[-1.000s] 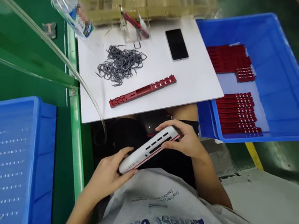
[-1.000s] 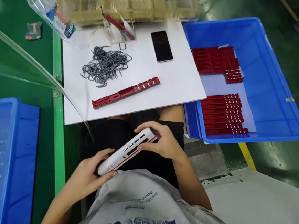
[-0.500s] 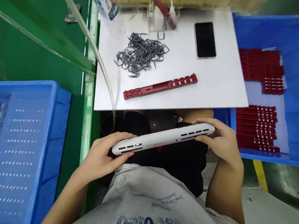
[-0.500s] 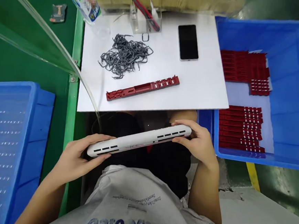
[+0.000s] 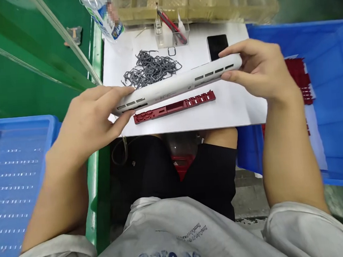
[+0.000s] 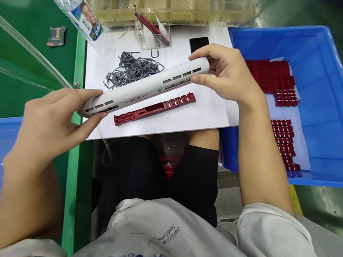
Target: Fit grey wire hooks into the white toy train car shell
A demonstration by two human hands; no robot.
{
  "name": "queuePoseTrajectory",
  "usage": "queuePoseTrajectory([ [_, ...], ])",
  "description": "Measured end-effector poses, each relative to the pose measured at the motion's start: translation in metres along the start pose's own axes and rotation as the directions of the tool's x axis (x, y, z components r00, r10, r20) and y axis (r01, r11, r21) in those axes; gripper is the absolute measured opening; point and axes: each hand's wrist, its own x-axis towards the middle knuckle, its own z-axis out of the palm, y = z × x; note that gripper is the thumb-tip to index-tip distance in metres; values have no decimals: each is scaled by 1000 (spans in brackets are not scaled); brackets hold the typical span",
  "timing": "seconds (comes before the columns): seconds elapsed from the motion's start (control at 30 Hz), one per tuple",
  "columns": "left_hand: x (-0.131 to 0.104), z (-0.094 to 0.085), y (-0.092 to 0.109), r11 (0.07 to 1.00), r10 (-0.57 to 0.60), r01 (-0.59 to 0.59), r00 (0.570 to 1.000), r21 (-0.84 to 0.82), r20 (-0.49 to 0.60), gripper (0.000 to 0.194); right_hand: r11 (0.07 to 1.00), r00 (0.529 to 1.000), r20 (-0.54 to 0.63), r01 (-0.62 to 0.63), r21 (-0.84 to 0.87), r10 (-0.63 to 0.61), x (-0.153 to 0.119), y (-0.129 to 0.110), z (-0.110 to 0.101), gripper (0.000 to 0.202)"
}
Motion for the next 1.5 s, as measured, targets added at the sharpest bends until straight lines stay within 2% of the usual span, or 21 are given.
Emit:
queuePoseTrajectory([
  [0.1, -14, 2, -2, 999, -34, 34, 998, -7, -51, 57, 994, 1000, -19, -3, 107, 5, -10, -4, 5, 31],
  [0.2, -21, 20, -1, 999, -36, 38, 997, 30, -67, 52, 995, 1000, 10, 1, 101, -2, -17, 6, 8, 44],
  [0.33, -13, 48, 3, 993, 35, -32, 999, 109, -29, 41, 998, 993, 98, -63, 22, 61, -18, 29, 6, 53],
  [0.47, -5, 62, 4, 979, 70, -70, 998, 190, 4, 41, 998, 987, 148, -69, 0, 68, -19, 48, 7, 55],
  [0.6, -4, 66, 2, 974, 107, -115, 993, 194, 54, 40, 997, 983, 171, -68, 30, 62, -20, 53, 9, 55],
  [0.8, -5, 66, 1, 955, 174, -177, 984, 238, 35, 39, 993, 985, 149, -99, 67, 89, -25, 49, 6, 51],
  [1.03, -2, 74, -3, 950, 160, -176, 984, 258, 82, 37, 995, 981, 181, -62, -72, 74, -28, 60, 7, 36],
  [1.13, -1, 76, -2, 950, 162, -177, 984, 256, 79, 37, 991, 980, 189, -42, -128, 65, -28, 62, 7, 37],
  [1.33, 0, 76, 7, 953, 93, -129, 986, 274, 140, 33, 971, 982, 185, 9, -238, 36, -32, 71, 10, 38],
  [1.43, -2, 85, 7, 965, 93, -123, 986, 233, 136, 37, 959, 982, 188, 36, -282, 18, -33, 74, 15, 40],
  [1.5, -6, 93, 6, 974, 66, -89, 991, 208, 117, 45, 957, 984, 174, 21, -289, 31, -39, 66, 17, 43],
])
